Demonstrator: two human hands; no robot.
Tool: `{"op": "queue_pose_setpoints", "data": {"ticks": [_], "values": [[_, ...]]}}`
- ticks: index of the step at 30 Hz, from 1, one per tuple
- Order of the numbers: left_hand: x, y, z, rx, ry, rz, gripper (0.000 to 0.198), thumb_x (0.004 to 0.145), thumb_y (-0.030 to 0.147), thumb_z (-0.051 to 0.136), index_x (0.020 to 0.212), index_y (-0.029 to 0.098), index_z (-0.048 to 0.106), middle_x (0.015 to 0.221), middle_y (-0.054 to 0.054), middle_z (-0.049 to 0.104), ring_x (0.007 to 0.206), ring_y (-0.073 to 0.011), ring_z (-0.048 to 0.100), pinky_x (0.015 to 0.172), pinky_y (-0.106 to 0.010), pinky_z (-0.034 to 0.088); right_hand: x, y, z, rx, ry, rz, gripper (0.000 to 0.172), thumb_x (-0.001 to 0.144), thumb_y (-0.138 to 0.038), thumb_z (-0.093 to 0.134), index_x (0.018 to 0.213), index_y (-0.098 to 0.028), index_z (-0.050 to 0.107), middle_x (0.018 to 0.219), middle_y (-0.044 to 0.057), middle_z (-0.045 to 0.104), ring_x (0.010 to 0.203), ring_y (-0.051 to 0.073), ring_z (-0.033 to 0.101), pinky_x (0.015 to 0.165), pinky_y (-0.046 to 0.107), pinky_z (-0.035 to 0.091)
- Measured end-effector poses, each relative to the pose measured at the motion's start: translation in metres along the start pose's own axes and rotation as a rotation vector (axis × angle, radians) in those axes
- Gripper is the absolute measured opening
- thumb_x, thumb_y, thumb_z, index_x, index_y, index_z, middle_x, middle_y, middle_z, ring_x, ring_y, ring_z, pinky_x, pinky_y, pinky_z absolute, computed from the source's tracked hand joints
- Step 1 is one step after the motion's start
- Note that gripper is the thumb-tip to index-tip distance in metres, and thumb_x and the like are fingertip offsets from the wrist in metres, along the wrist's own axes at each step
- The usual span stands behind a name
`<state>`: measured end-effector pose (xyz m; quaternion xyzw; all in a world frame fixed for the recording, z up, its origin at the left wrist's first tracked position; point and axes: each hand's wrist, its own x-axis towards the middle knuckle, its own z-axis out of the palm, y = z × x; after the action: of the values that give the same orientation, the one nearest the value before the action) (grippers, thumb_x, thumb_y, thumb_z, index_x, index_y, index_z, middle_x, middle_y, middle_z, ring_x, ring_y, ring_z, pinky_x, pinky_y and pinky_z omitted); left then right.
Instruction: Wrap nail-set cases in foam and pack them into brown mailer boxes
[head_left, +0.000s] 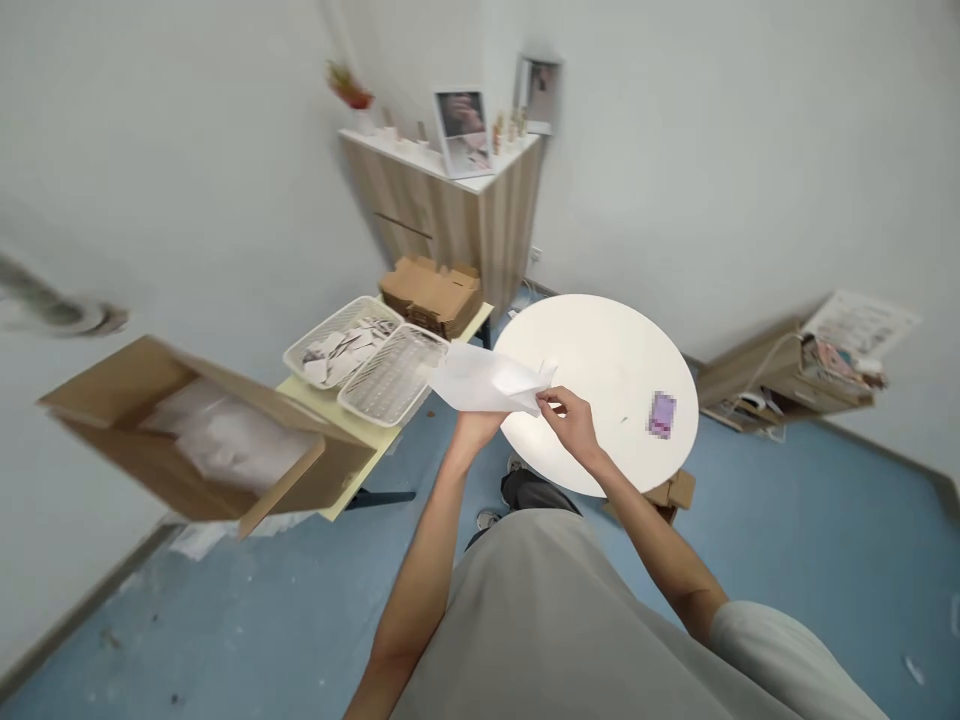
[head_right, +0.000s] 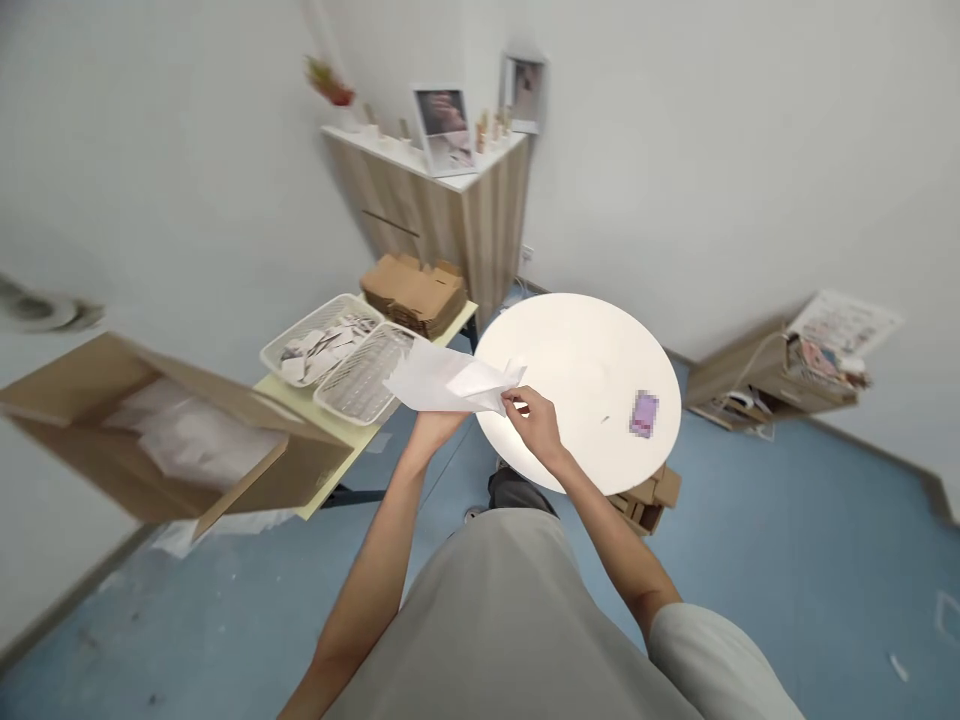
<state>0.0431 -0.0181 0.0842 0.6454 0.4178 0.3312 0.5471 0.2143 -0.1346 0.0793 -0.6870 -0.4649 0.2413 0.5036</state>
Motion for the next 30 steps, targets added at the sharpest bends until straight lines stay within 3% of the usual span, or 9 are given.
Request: {"op": "queue_pose_setpoints", "data": {"ticks": [3, 5, 10, 13, 16, 20, 24, 27, 30], "values": [[0.007, 0.010, 0.037, -0.052, -0.298, -0.030, 0.051, 0.081, 0.038, 0.098, 0.127, 0.026, 0.080, 0.132, -0.009, 0.084, 0.145, -0.0354, 0.070, 0.132, -0.053, 0.050, -0.010, 0.021, -0.034, -0.042, 0.059, 0.038, 0.022, 0.099, -0.041, 0.061, 0.105, -0.028, 0.078, 0.109, 0.006, 0.082, 0.099, 0.024, 0.079, 0.084, 0.039, 0.069], [0.010, 0.019, 0.063, -0.053, -0.387, -0.037, 0.053, 0.083, 0.042, 0.096, 0.130, 0.026, 0.080, 0.132, -0.010, 0.084, 0.145, -0.0341, 0.070, 0.130, -0.049, 0.052, -0.013, 0.033, -0.050, -0.107, 0.086, 0.029, 0.019, 0.103, -0.037, 0.058, 0.103, -0.029, 0.075, 0.106, 0.005, 0.080, 0.095, 0.024, 0.078, 0.085, 0.040, 0.068], [0.024, 0.033, 0.136, 0.049, -0.230, 0.025, 0.044, 0.098, 0.032, 0.075, 0.141, 0.022, 0.074, 0.136, -0.011, 0.082, 0.150, -0.0280, 0.067, 0.131, -0.044, 0.050, -0.007, 0.060, -0.070, -0.377, 0.103, -0.013, 0.031, 0.109, -0.022, 0.044, 0.115, -0.028, 0.075, 0.114, 0.011, 0.078, 0.099, 0.028, 0.077, 0.082, 0.041, 0.064], [0.046, 0.030, 0.166, 0.133, -0.161, -0.029, 0.036, 0.092, 0.018, 0.068, 0.127, 0.018, 0.077, 0.126, -0.011, 0.084, 0.136, -0.0283, 0.074, 0.120, -0.041, 0.058, -0.001, 0.077, -0.081, -0.436, 0.114, -0.009, 0.037, 0.110, -0.017, 0.042, 0.126, -0.026, 0.074, 0.120, 0.012, 0.079, 0.106, 0.029, 0.078, 0.083, 0.040, 0.063], [0.071, 0.024, 0.180, 0.101, -0.091, -0.101, 0.021, 0.084, 0.021, 0.070, 0.103, 0.018, 0.078, 0.108, -0.010, 0.085, 0.113, -0.0291, 0.080, 0.103, -0.040, 0.065, 0.000, 0.096, -0.097, -0.411, 0.154, 0.030, 0.037, 0.112, -0.020, 0.040, 0.127, -0.024, 0.075, 0.117, 0.012, 0.079, 0.101, 0.028, 0.078, 0.080, 0.040, 0.063], [0.094, 0.016, 0.184, -0.044, -0.124, -0.122, 0.012, 0.083, 0.033, 0.071, 0.086, 0.021, 0.073, 0.089, -0.004, 0.076, 0.089, -0.0218, 0.075, 0.083, -0.033, 0.064, -0.009, 0.121, -0.116, -0.209, 0.204, 0.111, 0.030, 0.110, -0.027, 0.047, 0.123, -0.026, 0.074, 0.114, 0.010, 0.079, 0.093, 0.025, 0.077, 0.080, 0.040, 0.065], [0.108, 0.004, 0.186, 0.029, -0.069, -0.115, 0.024, 0.091, 0.038, 0.069, 0.075, 0.023, 0.062, 0.074, 0.000, 0.063, 0.074, -0.0167, 0.063, 0.070, -0.026, 0.055, -0.020, 0.144, -0.124, 0.023, 0.294, 0.325, 0.025, 0.103, -0.037, 0.058, 0.122, -0.028, 0.072, 0.107, 0.006, 0.078, 0.088, 0.023, 0.076, 0.079, 0.040, 0.066], [0.116, -0.008, 0.191, 0.124, -0.088, -0.074, 0.033, 0.100, 0.043, 0.067, 0.075, 0.024, 0.060, 0.064, 0.001, 0.057, 0.067, -0.0168, 0.056, 0.066, -0.026, 0.050, -0.024, 0.159, -0.127, 0.144, 0.349, 0.450, 0.038, 0.097, -0.044, 0.065, 0.131, -0.027, 0.069, 0.104, 0.005, 0.077, 0.088, 0.023, 0.075, 0.082, 0.041, 0.066], [0.122, -0.020, 0.198, 0.139, -0.121, -0.060, 0.036, 0.105, 0.048, 0.065, 0.078, 0.024, 0.063, 0.063, 0.000, 0.060, 0.065, -0.0168, 0.058, 0.068, -0.027, 0.051, -0.026, 0.172, -0.128, 0.255, 0.360, 0.509, 0.049, 0.092, -0.049, 0.070, 0.136, -0.026, 0.069, 0.101, 0.004, 0.076, 0.090, 0.023, 0.074, 0.087, 0.041, 0.064]]}}
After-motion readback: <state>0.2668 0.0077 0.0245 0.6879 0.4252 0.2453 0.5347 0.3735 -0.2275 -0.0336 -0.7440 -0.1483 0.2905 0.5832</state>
